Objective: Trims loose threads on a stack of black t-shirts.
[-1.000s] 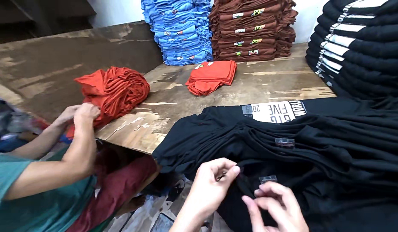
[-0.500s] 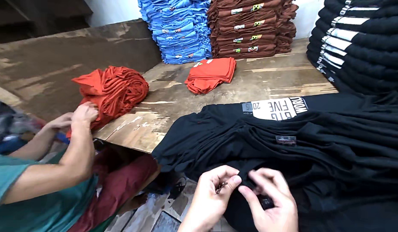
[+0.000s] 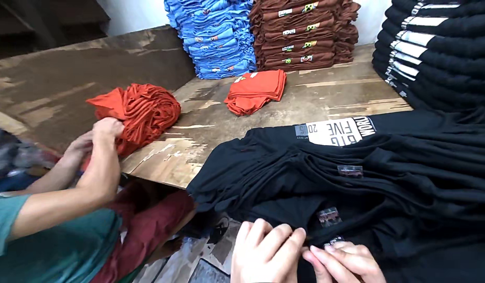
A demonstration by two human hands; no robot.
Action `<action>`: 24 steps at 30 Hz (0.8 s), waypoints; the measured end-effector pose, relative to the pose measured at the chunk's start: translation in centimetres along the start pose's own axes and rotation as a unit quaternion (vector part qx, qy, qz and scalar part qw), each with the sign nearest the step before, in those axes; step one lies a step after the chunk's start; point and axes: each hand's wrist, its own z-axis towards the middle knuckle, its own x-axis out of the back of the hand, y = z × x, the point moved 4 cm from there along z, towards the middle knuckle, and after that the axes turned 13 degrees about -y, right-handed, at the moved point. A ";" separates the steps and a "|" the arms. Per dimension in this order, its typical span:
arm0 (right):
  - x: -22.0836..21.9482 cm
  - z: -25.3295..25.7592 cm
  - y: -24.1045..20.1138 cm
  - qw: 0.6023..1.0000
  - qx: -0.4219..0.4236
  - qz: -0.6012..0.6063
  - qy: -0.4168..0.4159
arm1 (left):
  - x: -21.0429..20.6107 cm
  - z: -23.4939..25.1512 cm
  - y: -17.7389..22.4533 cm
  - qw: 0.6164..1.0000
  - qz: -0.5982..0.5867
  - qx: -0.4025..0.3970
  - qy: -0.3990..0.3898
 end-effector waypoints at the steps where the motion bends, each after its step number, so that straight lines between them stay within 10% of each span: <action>1: 0.2 0.0 0.0 1.000 0.018 -0.007 -0.014 | -0.1 0.2 -0.3 1.000 -0.006 0.003 0.005; 11: 1.9 8.3 2.4 0.997 -0.028 -0.031 -0.058 | -2.4 3.7 -3.9 0.974 -0.153 -0.089 -0.138; 24: -2.9 12.6 5.5 0.954 0.000 -0.262 -0.145 | -1.5 7.6 -5.8 0.998 -0.015 0.040 0.050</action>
